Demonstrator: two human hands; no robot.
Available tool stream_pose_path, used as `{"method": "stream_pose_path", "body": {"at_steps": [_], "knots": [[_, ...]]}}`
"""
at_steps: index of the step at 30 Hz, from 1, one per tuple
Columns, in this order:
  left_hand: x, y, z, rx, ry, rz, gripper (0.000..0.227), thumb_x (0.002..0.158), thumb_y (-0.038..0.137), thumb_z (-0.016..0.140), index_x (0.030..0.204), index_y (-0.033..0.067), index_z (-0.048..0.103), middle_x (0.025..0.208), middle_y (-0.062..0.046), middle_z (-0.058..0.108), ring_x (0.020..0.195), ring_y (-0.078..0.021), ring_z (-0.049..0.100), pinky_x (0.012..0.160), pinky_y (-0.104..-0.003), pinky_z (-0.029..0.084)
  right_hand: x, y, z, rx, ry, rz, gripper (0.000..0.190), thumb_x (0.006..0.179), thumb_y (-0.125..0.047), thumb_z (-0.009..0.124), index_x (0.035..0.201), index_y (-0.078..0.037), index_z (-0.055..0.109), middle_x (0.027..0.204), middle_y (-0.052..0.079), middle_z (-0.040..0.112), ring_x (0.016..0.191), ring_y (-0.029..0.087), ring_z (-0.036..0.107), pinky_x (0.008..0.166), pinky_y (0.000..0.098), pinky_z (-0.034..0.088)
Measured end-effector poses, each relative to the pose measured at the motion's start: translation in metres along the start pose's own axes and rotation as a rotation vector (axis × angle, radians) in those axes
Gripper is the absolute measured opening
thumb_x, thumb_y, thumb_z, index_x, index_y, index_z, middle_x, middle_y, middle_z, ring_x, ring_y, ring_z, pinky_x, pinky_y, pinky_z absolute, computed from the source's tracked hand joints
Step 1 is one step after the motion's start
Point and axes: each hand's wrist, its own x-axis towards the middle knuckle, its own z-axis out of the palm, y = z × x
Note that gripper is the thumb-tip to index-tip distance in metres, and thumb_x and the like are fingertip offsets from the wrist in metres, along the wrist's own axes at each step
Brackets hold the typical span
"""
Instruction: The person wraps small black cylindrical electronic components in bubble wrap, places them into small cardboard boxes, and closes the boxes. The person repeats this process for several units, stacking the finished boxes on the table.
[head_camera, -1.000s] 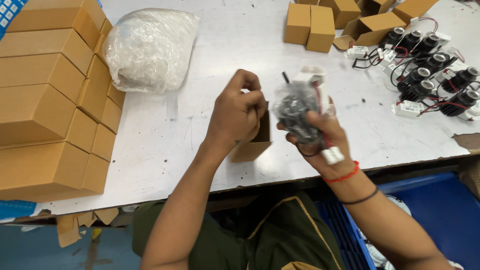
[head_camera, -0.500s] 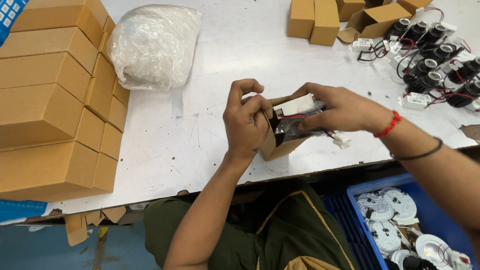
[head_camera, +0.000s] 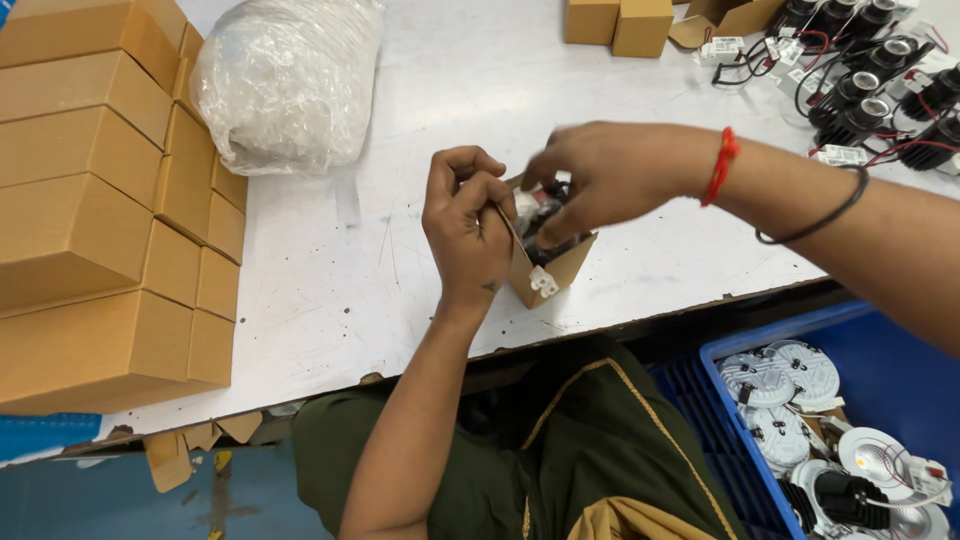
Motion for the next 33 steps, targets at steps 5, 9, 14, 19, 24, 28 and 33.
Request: {"method": "stream_pose_path", "body": {"at_steps": [5,9,14,19,24,28,33], "knots": [[0.000,-0.001,0.000,-0.063,-0.024,-0.027,0.023,0.083,-0.018,0.047,0.071,-0.0015,0.057,0.107,-0.005,0.055,0.083,-0.0118,0.059,0.062,-0.024,0.050,0.020,-0.001,0.045,0.048,-0.434,0.183,0.037,0.089,-0.031,0.062,0.114,-0.008,0.075,0.093,0.013,0.077,0.088,0.028,0.072,0.083,0.0405,0.056],[0.005,-0.005,-0.009,-0.009,-0.066,-0.043,0.024,0.082,-0.019,0.046,0.069,-0.0015,0.056,0.104,-0.005,0.057,0.079,-0.0107,0.059,0.062,-0.025,0.049,0.013,-0.005,0.024,-0.045,-0.349,0.157,0.034,0.091,-0.030,0.061,0.121,-0.020,0.073,0.100,0.007,0.076,0.088,0.029,0.072,0.083,0.0416,0.056],[0.008,-0.013,-0.017,-0.048,-0.118,-0.090,0.024,0.082,-0.019,0.046,0.070,-0.0015,0.056,0.103,-0.005,0.058,0.081,-0.0105,0.061,0.064,-0.025,0.052,-0.010,-0.006,-0.009,-0.157,0.105,-0.114,0.021,0.078,-0.019,0.070,0.095,-0.014,0.082,0.098,0.009,0.077,0.087,0.028,0.073,0.079,0.0410,0.057],[0.009,-0.020,-0.010,-0.078,-0.122,-0.109,0.028,0.085,-0.019,0.044,0.070,-0.0005,0.058,0.104,-0.004,0.060,0.083,-0.0109,0.063,0.066,-0.025,0.054,0.021,0.006,0.032,-0.265,-0.411,0.128,0.016,0.085,-0.019,0.068,0.085,-0.019,0.084,0.079,0.007,0.076,0.076,0.028,0.073,0.071,0.0421,0.059],[-0.002,-0.020,-0.006,-0.261,-0.134,-0.111,0.024,0.097,-0.001,0.051,0.115,0.0079,0.064,0.126,-0.007,0.059,0.119,-0.0171,0.060,0.102,-0.032,0.053,0.029,0.019,0.070,-0.162,-0.210,0.120,0.013,0.081,-0.016,0.070,0.085,-0.013,0.081,0.081,0.009,0.075,0.075,0.028,0.073,0.068,0.0398,0.059],[-0.023,-0.016,-0.001,-0.367,-0.264,-0.095,0.078,0.094,0.020,0.069,0.160,0.0133,0.030,0.155,-0.013,0.044,0.143,-0.0284,0.050,0.121,-0.043,0.045,0.015,0.017,0.059,-0.106,0.096,-0.159,0.012,0.074,-0.014,0.073,0.084,-0.008,0.077,0.097,0.008,0.076,0.076,0.030,0.072,0.067,0.0399,0.058],[-0.031,-0.021,0.002,-0.423,-0.259,-0.226,0.092,0.097,0.027,0.068,0.168,0.0164,0.011,0.151,-0.017,0.042,0.135,-0.0310,0.056,0.117,-0.047,0.051,-0.021,0.003,0.017,0.350,0.110,-0.172,0.025,0.078,-0.022,0.074,0.099,-0.009,0.074,0.086,0.008,0.077,0.075,0.022,0.077,0.074,0.0337,0.062]]}}
